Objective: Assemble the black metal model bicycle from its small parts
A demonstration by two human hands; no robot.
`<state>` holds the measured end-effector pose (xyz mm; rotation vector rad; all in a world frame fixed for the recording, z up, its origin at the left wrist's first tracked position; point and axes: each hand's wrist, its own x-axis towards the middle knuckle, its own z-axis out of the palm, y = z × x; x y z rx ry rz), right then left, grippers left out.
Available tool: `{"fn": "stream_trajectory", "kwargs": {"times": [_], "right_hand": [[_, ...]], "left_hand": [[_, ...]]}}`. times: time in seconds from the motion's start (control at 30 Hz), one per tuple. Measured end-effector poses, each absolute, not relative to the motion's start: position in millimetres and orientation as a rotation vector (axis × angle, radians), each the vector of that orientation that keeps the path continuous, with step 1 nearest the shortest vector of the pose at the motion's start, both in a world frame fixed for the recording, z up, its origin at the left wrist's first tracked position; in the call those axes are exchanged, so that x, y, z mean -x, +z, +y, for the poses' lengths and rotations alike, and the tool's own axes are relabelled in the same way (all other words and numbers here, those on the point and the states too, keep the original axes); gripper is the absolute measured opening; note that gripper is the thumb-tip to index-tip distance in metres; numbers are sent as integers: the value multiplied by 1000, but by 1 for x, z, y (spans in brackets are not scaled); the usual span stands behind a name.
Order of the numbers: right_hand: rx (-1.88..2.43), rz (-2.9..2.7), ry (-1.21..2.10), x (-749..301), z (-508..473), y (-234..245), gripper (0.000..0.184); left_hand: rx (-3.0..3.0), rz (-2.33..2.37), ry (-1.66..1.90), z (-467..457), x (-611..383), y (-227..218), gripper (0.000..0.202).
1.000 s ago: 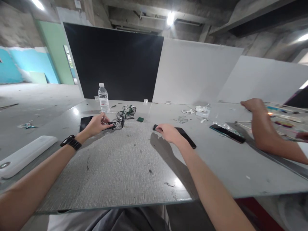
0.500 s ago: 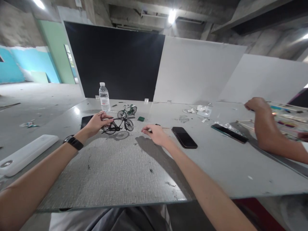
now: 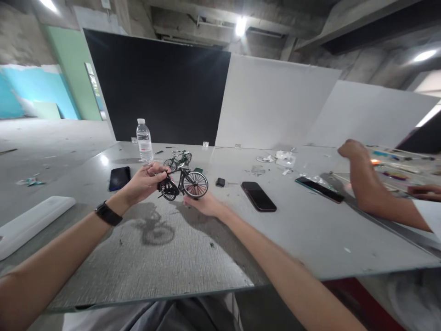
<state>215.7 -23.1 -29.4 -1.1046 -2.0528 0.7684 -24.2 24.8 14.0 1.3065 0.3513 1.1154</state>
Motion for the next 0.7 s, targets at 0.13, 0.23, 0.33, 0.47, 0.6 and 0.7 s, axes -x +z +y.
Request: {"fn": "stream_trajectory", "kwargs": {"times": [0.13,0.23,0.33,0.47,0.6,0.7], "right_hand": [[1012,-2187,786,-200,-32,-29,25],[1015,-2243,769,-198,-35,-24,20],[996,-2265,809,-199,-37,-18,20],[947,-2194,966,-203,-38,-15,29],[1056,-2041,986,-212,-30,-18,27],[1233,-1850,839,-224,-21,-20,26]], "left_hand": [[-1433,399,1005,13,16,16,58],[-1547,484,982,11,16,15,58],[-1586,495,984,14,19,13,58],[-1567,511,1045,20,25,14,56],[-1553,538,1139,29,33,14,52],[-1527,565,1219,42,42,9,52]]}}
